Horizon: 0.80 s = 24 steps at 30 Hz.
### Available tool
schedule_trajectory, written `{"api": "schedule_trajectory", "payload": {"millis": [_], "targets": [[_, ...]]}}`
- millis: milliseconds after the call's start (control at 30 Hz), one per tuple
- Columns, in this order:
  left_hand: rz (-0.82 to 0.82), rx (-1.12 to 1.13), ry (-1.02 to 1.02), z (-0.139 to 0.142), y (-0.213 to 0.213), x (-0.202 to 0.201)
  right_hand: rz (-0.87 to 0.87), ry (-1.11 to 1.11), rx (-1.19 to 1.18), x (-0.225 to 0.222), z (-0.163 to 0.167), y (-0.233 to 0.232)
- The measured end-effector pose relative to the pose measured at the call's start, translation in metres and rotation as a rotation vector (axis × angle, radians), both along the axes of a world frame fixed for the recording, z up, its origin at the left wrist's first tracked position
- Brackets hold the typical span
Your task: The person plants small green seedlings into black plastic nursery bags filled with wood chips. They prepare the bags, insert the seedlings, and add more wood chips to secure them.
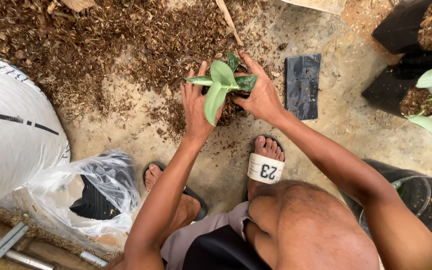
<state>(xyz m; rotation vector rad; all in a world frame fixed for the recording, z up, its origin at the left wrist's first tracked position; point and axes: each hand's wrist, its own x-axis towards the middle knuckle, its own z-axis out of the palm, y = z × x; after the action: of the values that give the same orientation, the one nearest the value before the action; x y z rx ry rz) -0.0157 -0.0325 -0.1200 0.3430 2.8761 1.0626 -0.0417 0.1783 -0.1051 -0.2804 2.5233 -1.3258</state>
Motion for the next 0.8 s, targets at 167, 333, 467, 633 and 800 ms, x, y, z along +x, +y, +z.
{"api": "schedule_trajectory", "payload": {"millis": [167, 333, 467, 633, 800], "targets": [[-0.062, 0.440, -0.129, 0.005, -0.013, 0.000, 0.065, -0.037, -0.293, 0.001, 0.002, 0.012], [0.003, -0.072, -0.008, -0.010, 0.001, 0.014, -0.090, 0.090, -0.109, 0.011, -0.011, 0.004], [0.100, -0.213, -0.049, -0.014, 0.023, 0.034, -0.085, 0.154, 0.035, 0.024, -0.014, 0.003], [0.092, -0.118, -0.007, -0.006, 0.017, 0.032, 0.086, 0.209, 0.138, 0.027, -0.004, 0.014], [0.031, -0.269, -0.030, 0.005, 0.019, 0.028, 0.163, 0.242, 0.349, 0.015, 0.001, 0.010]]}}
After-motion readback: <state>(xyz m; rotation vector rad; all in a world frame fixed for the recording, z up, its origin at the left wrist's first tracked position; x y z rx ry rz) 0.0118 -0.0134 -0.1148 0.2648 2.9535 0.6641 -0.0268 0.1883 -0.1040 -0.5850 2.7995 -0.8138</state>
